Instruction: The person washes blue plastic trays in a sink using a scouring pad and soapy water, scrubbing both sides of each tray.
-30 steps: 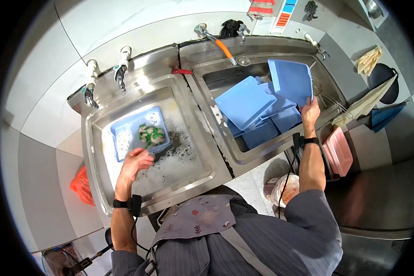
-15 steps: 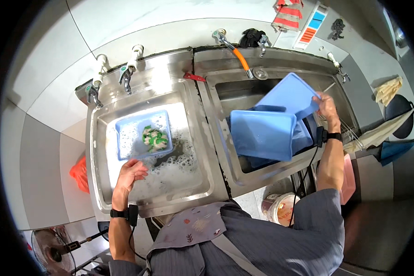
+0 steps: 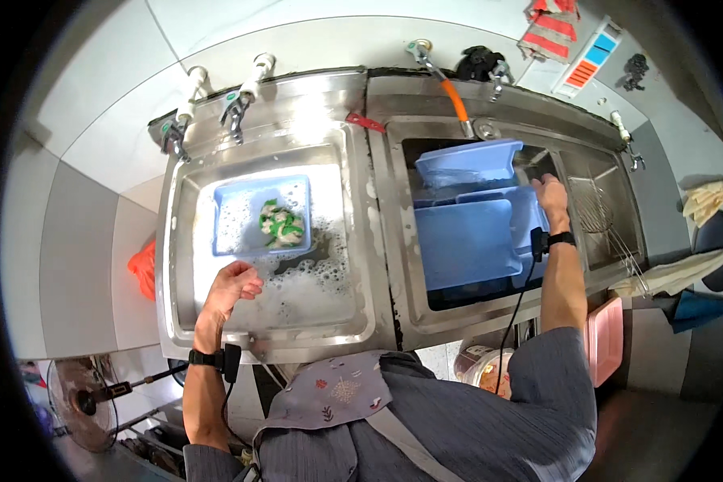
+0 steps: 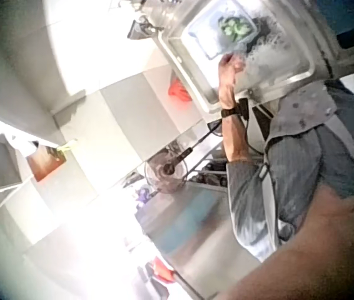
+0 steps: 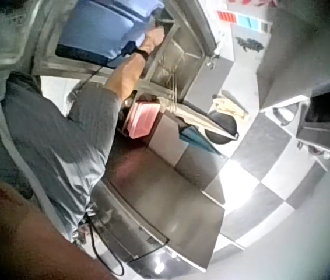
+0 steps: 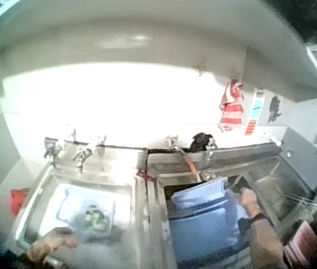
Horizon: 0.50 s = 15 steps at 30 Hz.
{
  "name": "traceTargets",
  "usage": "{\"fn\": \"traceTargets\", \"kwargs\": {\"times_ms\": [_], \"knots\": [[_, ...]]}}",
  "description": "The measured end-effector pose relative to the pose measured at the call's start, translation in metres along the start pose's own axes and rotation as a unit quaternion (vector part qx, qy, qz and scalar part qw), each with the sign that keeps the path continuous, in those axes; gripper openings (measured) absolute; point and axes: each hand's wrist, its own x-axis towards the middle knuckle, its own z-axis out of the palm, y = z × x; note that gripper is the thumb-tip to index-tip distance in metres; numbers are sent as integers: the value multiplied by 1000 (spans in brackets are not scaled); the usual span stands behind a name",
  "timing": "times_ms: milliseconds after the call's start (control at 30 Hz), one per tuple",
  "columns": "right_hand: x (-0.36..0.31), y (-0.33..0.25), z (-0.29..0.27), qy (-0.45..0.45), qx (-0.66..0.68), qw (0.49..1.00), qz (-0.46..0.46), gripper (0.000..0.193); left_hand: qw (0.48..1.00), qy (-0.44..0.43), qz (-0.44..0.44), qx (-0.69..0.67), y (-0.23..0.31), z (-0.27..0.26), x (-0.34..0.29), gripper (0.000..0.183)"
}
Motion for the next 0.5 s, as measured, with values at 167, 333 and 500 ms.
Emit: {"fn": "traceTargets", "kwargs": {"times_ms": [167, 333, 500], "knots": [[-26, -98, -65, -285, 149, 946, -37, 33, 987, 53, 21, 149, -20, -44, 12, 31], [-99, -293, -114, -431, 340, 816, -178, 40, 847, 258, 126, 446, -39, -110, 52, 45], [-181, -487, -31, -341, 229, 795, -446, 56, 837, 248, 88, 480, -46, -125, 101, 39]]}}
